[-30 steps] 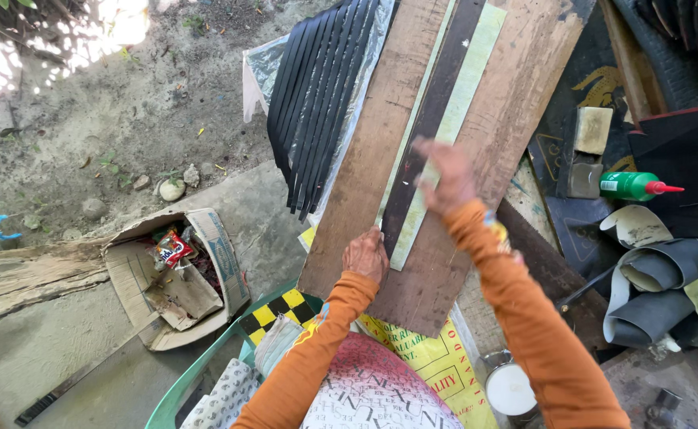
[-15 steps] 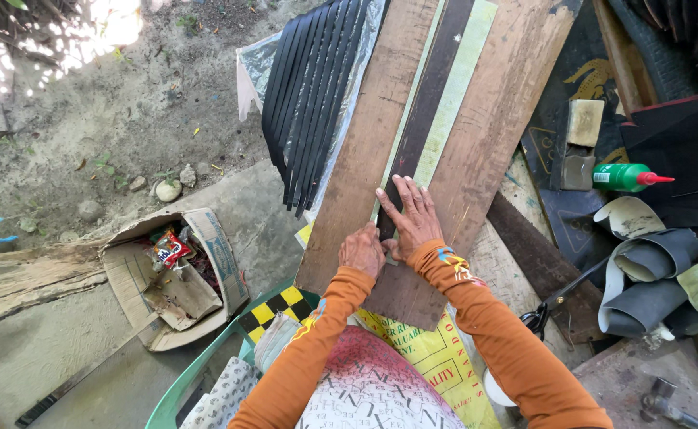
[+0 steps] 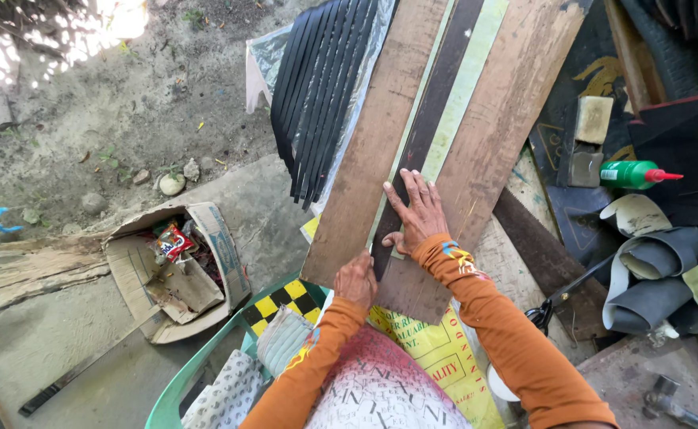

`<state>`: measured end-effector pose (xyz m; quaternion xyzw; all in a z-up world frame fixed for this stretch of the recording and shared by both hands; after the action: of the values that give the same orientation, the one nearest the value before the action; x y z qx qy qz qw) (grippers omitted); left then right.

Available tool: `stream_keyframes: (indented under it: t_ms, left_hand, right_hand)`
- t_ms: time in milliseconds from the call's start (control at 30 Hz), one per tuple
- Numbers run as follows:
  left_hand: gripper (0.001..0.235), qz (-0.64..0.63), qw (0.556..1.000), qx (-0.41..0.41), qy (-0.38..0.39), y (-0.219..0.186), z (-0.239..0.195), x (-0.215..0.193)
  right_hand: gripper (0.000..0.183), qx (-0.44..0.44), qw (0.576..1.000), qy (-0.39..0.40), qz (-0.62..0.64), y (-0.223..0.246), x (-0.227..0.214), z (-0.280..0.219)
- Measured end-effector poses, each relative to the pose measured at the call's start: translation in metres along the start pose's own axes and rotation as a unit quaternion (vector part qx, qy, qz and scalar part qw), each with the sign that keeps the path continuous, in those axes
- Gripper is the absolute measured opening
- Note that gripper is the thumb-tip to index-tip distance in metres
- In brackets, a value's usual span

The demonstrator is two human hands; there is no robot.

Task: The person uses a utility knife and a metal ruler to cut long strips from a sheet of black rubber material on a wooden workbench. The person repeatedly measures, aligns, and cuts the material, stacking the finished strips to the side.

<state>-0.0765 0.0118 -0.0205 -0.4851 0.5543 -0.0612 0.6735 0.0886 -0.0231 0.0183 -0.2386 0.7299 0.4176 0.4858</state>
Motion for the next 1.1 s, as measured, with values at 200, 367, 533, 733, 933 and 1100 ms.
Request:
stream_keyframes:
  t_ms: [200, 367, 533, 733, 933, 1100]
  left_hand:
    - [0.018, -0.003, 1.0, -0.011, 0.009, 0.004, -0.011, -0.002]
    - [0.015, -0.003, 1.0, -0.024, 0.013, 0.004, -0.01, -0.001]
    - [0.021, -0.02, 1.0, -0.014, -0.007, 0.004, -0.016, -0.007]
    - [0.019, -0.019, 1.0, -0.009, -0.004, 0.017, -0.049, -0.008]
    - [0.021, -0.032, 0.999, 0.02, -0.006, 0.018, -0.049, -0.018]
    - [0.029, -0.111, 0.984, -0.055, -0.125, 0.021, -0.025, -0.076]
  right_hand:
    - [0.119, 0.009, 1.0, 0.016, 0.002, 0.0, 0.005, -0.001]
    - [0.12, 0.023, 0.999, 0.024, -0.006, 0.0, 0.006, -0.002]
    - [0.12, 0.036, 0.999, 0.019, -0.002, 0.004, 0.002, -0.001]
    - [0.119, 0.038, 0.999, 0.009, -0.01, 0.0, 0.001, 0.0]
    - [0.123, 0.017, 0.999, 0.008, 0.037, -0.001, 0.003, -0.002]
    - [0.095, -0.06, 0.991, -0.094, 0.073, 0.003, -0.024, -0.009]
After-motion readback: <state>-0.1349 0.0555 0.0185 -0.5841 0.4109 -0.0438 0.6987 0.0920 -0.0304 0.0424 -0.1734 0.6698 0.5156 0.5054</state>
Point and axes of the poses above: each hand's wrist, its own z-axis towards the middle knuckle, its own x-axis out of the palm, y = z × x, the point moved 10 cm from there along z, towards the middle knuckle, and after that the axes turned 3 degrees about x, right-handed, at the moved point
